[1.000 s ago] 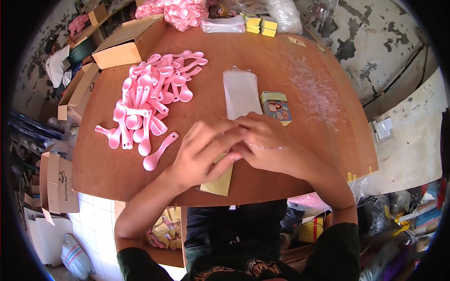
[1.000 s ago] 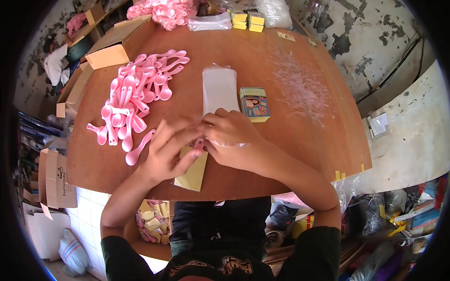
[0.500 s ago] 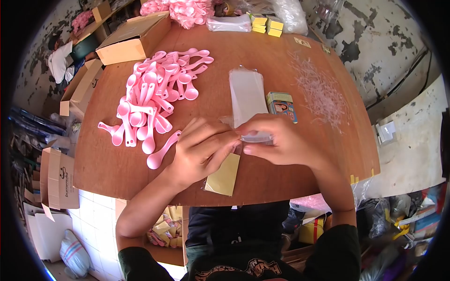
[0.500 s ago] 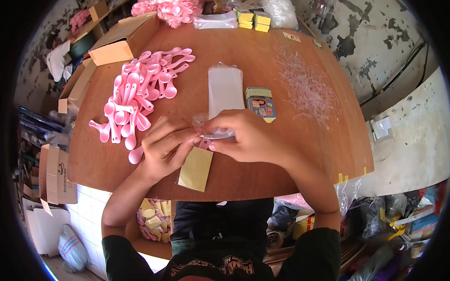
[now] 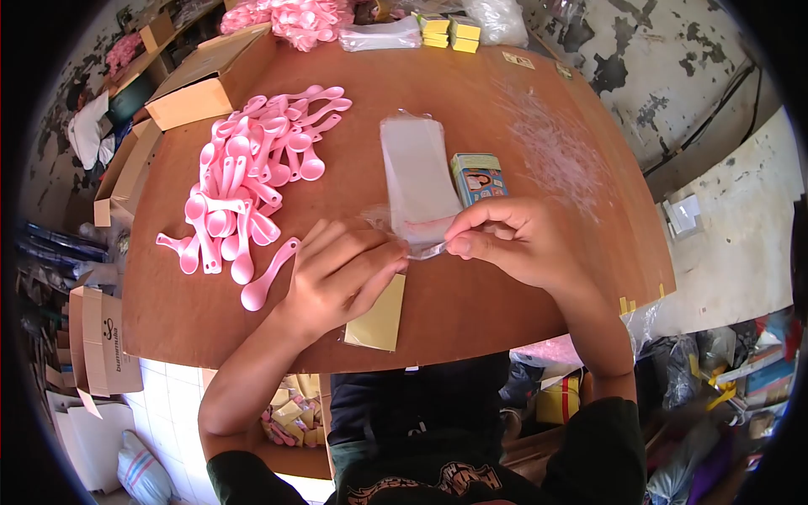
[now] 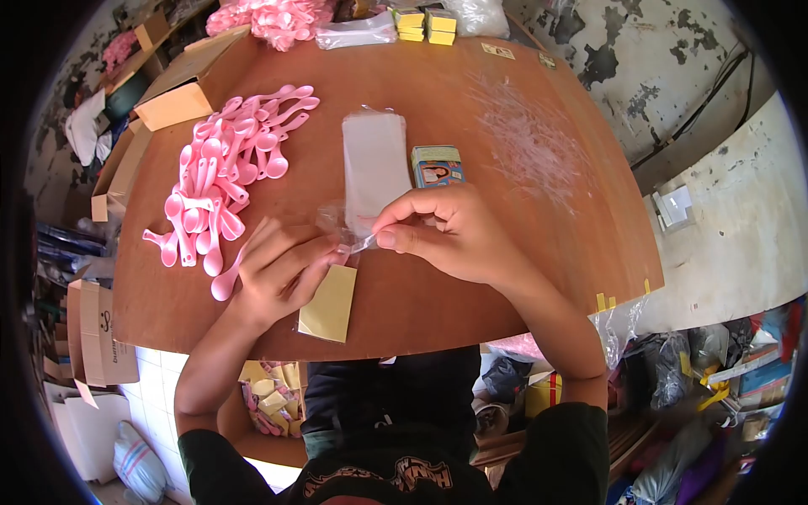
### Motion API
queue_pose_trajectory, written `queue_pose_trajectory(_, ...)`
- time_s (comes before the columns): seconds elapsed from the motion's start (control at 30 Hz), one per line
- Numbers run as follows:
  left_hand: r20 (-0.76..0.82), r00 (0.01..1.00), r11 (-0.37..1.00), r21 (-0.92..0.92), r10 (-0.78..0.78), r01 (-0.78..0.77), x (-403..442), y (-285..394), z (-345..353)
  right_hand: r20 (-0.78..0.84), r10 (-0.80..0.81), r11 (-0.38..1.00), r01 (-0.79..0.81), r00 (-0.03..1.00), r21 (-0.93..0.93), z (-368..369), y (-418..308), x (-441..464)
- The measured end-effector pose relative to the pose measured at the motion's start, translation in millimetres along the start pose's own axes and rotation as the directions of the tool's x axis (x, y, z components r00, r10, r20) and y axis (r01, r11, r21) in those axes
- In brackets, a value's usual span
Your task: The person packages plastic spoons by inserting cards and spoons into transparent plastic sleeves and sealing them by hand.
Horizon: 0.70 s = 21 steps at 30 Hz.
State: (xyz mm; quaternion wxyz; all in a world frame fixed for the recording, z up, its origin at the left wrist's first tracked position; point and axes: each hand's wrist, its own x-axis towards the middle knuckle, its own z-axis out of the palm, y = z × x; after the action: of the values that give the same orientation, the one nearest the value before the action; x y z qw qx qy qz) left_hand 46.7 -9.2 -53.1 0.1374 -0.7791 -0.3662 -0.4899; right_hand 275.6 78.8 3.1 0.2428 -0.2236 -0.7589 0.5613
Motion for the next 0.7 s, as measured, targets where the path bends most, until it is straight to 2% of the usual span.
queue_pose_trajectory(0.1, 0.009, 0.998, 0.997, -0.045, -0.055, 0.056, 2, 6, 0, -0.018, 0.009, 0.998, -0.011, 1.000, -0.066, -21, 1, -7)
queue_pose_trajectory(0.13, 0.009, 0.998, 0.997, -0.051, -0.054, 0.055, 3, 5, 0, -0.051, -0.036, 0.992, 0.030, 0.998, -0.126, -40, 11, -8)
queue_pose_trajectory(0.17, 0.017, 0.999, 0.998, -0.051, -0.047, 0.048, 3, 4, -1, -0.160, 0.028, 0.988, -0.052, 0.987, -0.146, -58, 11, -11)
queue_pose_trajectory(0.2, 0.024, 0.999, 0.998, -0.050, -0.042, 0.043, 2, 4, -2, -0.218, 0.019, 0.970, -0.071, 0.976, -0.233, -87, 22, -12)
queue_pose_trajectory(0.27, 0.037, 0.998, 0.999, -0.028, -0.044, 0.045, 2, 3, -2, -0.419, 0.084, 0.836, -0.293, 0.904, -0.464, -136, 21, -20)
queue_pose_trajectory(0.33, 0.049, 0.998, 0.999, -0.004, -0.045, 0.045, 2, 3, -3, -0.498, -0.003, 0.709, -0.349, 0.867, -0.612, -200, 54, -41)
queue_pose_trajectory(0.37, 0.071, 0.997, 0.999, -0.001, -0.036, 0.037, 3, 3, -3, -0.496, -0.002, 0.706, -0.350, 0.869, -0.616, -222, 67, -56)
queue_pose_trajectory(0.43, 0.089, 0.995, 0.999, 0.002, -0.036, 0.036, 3, 3, -3, -0.486, -0.146, 0.596, -0.316, 0.862, -0.738, -245, 78, -73)
queue_pose_trajectory(0.57, 0.127, 0.991, 0.999, 0.010, -0.041, 0.040, 2, 3, -1, -0.490, -0.201, 0.551, -0.315, 0.848, -0.773, -242, 76, -94)
queue_pose_trajectory(0.63, 0.148, 0.988, 0.999, -0.007, -0.039, 0.040, 1, 2, 0, -0.425, -0.289, 0.448, -0.272, 0.858, -0.852, -234, 73, -96)
queue_pose_trajectory(0.67, 0.152, 0.988, 0.999, -0.003, -0.039, 0.040, 2, 2, 0, -0.429, -0.286, 0.448, -0.276, 0.857, -0.850, -231, 73, -97)
queue_pose_trajectory(0.7, 0.155, 0.987, 0.999, 0.003, -0.039, 0.039, 2, 2, 0, -0.414, -0.309, 0.384, -0.286, 0.856, -0.878, -228, 73, -97)
